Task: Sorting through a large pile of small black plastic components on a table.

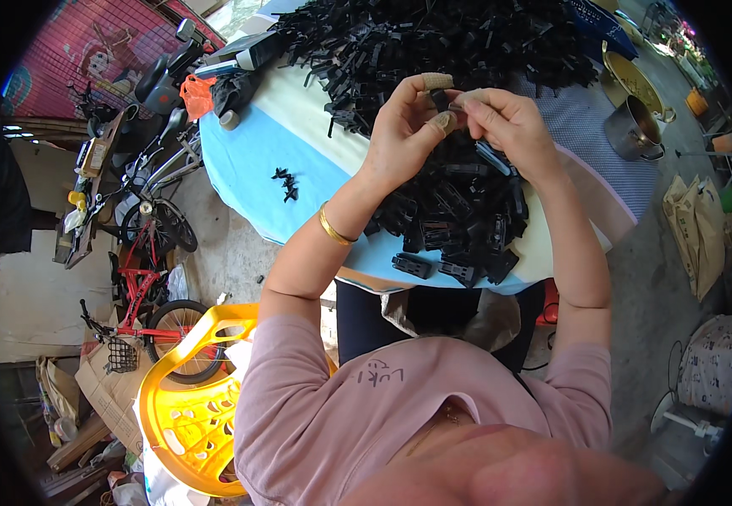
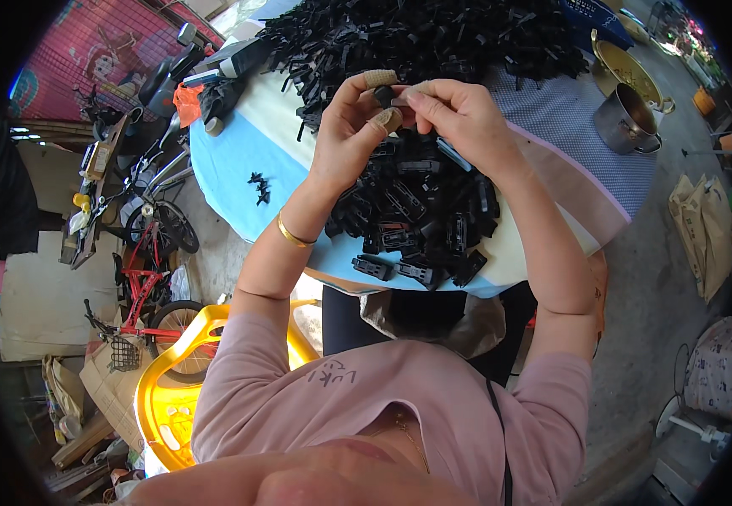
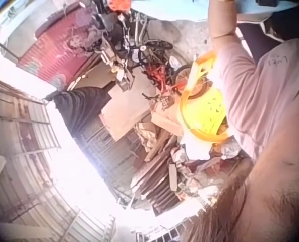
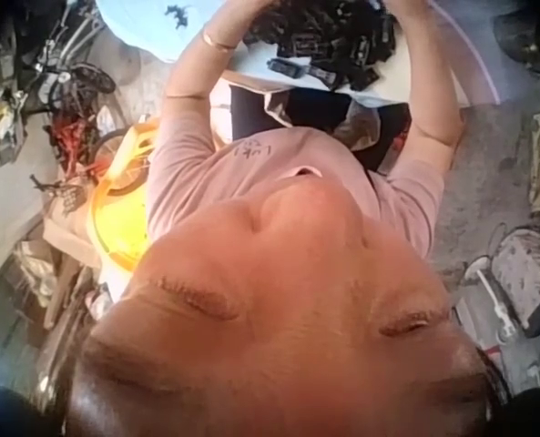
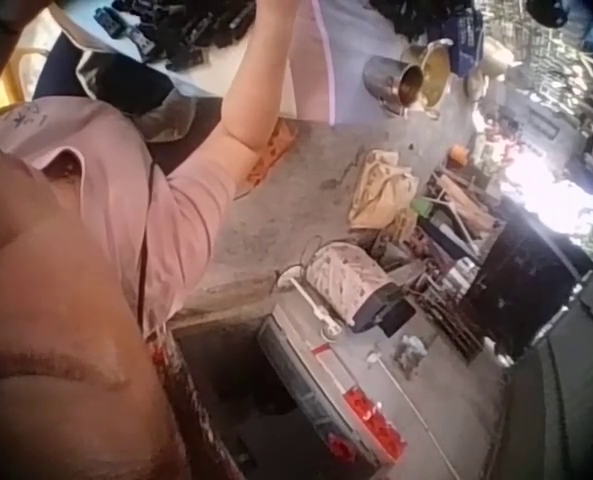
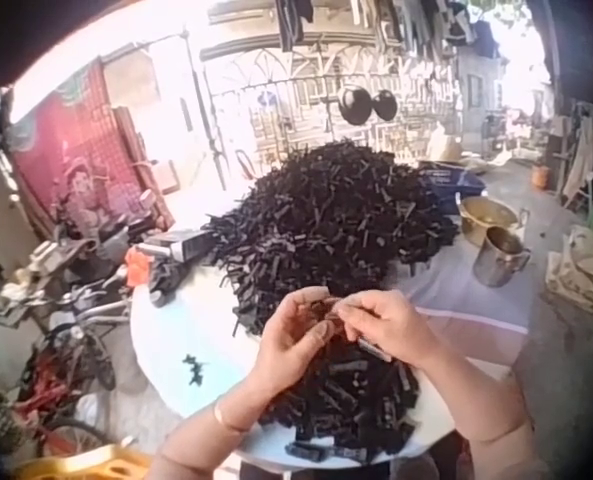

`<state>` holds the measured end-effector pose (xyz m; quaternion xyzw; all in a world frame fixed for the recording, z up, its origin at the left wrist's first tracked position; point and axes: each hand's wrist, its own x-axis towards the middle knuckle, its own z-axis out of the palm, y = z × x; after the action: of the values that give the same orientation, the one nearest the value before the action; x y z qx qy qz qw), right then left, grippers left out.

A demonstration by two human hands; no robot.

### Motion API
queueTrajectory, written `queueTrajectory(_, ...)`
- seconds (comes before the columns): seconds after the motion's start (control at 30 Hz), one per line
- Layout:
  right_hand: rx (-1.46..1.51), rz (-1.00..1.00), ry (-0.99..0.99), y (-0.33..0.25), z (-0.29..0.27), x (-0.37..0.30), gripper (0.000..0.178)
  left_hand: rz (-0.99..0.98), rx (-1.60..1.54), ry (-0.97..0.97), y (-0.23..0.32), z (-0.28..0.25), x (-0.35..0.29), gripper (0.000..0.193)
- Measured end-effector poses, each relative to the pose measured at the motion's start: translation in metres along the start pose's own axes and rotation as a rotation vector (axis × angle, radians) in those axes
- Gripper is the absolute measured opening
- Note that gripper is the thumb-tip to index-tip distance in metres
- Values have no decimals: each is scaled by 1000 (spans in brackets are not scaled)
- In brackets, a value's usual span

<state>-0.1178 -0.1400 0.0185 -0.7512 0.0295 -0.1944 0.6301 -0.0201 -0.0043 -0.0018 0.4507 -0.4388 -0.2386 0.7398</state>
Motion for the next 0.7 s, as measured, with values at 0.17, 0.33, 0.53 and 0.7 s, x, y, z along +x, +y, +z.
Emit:
queueTrajectory(0.17, -130, -42, -24, 1, 1, 0, 19, 29, 89, -17, -1, -1, 0, 36)
queueTrajectory(0.33, -200, -88, 30, 2, 8, -3, 19, 29, 95, 20, -1, -2, 0, 33)
queueTrajectory(0.53, -203, -73, 41, -1, 18, -7, 18, 204, 273, 130, -4, 4, -8, 21)
queueTrajectory(0.7, -237, -129, -3, -1, 5, -4, 16, 301, 544, 101, 1, 2, -4, 36)
